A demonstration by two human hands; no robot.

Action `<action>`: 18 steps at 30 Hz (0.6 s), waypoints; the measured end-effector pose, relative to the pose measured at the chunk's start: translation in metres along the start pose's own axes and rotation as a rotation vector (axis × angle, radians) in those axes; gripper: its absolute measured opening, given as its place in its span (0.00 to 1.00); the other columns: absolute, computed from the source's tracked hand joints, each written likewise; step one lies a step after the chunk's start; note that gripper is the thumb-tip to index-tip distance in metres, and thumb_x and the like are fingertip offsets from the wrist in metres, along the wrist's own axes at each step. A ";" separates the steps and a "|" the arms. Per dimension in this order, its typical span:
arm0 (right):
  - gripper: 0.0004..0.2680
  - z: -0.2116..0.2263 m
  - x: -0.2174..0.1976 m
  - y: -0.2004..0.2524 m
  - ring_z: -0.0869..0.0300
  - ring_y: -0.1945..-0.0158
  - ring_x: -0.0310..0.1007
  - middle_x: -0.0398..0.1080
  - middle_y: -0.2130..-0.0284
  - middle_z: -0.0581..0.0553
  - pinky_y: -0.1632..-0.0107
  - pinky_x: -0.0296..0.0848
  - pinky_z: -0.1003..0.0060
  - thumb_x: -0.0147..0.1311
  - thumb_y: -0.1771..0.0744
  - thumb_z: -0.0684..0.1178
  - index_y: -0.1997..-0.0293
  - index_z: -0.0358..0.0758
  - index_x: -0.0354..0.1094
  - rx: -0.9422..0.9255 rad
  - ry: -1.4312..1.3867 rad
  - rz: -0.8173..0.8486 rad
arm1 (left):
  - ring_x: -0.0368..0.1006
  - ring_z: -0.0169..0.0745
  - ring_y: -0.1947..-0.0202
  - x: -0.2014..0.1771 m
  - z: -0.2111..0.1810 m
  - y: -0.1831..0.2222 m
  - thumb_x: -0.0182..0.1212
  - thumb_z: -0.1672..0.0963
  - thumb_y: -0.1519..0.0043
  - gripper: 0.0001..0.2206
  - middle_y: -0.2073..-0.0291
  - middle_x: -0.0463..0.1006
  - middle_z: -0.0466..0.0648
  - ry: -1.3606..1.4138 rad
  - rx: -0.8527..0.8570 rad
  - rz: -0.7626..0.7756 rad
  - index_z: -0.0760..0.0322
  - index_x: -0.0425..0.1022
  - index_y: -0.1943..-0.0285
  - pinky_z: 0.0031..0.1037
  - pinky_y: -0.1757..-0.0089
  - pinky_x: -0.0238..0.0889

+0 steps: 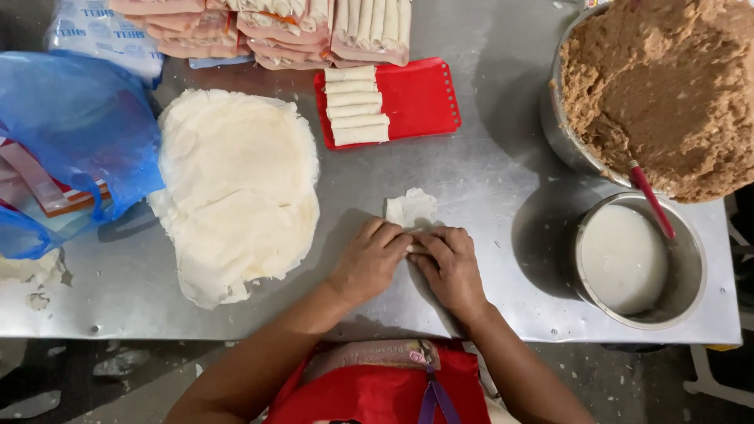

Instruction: Manually assembling spring rolls by placing filling on a wrapper and rolling it up on a metal table.

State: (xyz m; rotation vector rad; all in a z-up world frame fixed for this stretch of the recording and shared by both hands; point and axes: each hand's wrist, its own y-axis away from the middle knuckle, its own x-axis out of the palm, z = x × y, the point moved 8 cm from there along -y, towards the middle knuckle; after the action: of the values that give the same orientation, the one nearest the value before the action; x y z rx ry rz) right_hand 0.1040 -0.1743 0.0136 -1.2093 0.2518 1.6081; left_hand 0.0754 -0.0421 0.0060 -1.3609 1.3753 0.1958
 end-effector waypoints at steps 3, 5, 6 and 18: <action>0.18 -0.013 -0.031 0.013 0.45 0.49 0.71 0.71 0.54 0.41 0.46 0.69 0.54 0.70 0.39 0.54 0.45 0.45 0.76 0.037 -0.009 -0.052 | 0.69 0.46 0.58 -0.024 -0.007 -0.012 0.54 0.58 0.31 0.06 0.64 0.69 0.47 0.051 -0.018 0.018 0.64 0.76 0.52 0.33 0.54 0.66; 0.18 -0.042 -0.079 0.025 0.44 0.50 0.71 0.71 0.54 0.38 0.45 0.67 0.54 0.72 0.40 0.49 0.47 0.42 0.77 0.038 0.109 -0.146 | 0.69 0.46 0.57 -0.018 -0.002 -0.007 0.54 0.58 0.31 0.07 0.63 0.70 0.47 0.068 -0.032 0.020 0.64 0.76 0.52 0.33 0.54 0.66; 0.17 -0.055 -0.108 0.034 0.43 0.50 0.70 0.72 0.54 0.35 0.45 0.66 0.53 0.75 0.41 0.44 0.48 0.38 0.78 0.038 0.227 -0.238 | 0.69 0.46 0.57 -0.014 0.000 -0.004 0.54 0.57 0.31 0.07 0.63 0.70 0.47 0.086 -0.046 0.021 0.63 0.77 0.52 0.33 0.53 0.66; 0.18 -0.071 -0.163 0.049 0.44 0.46 0.62 0.67 0.38 0.37 0.43 0.59 0.48 0.67 0.34 0.39 0.35 0.44 0.75 0.082 0.533 -0.160 | 0.65 0.46 0.54 -0.017 0.003 0.001 0.64 0.61 0.38 0.11 0.58 0.76 0.45 0.101 -0.057 -0.007 0.64 0.80 0.47 0.33 0.52 0.67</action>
State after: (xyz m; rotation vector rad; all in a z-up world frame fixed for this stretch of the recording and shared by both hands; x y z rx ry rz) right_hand 0.0929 -0.3416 0.0904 -1.5373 0.5373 1.1054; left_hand 0.0712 -0.0301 0.0171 -1.4399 1.4584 0.1644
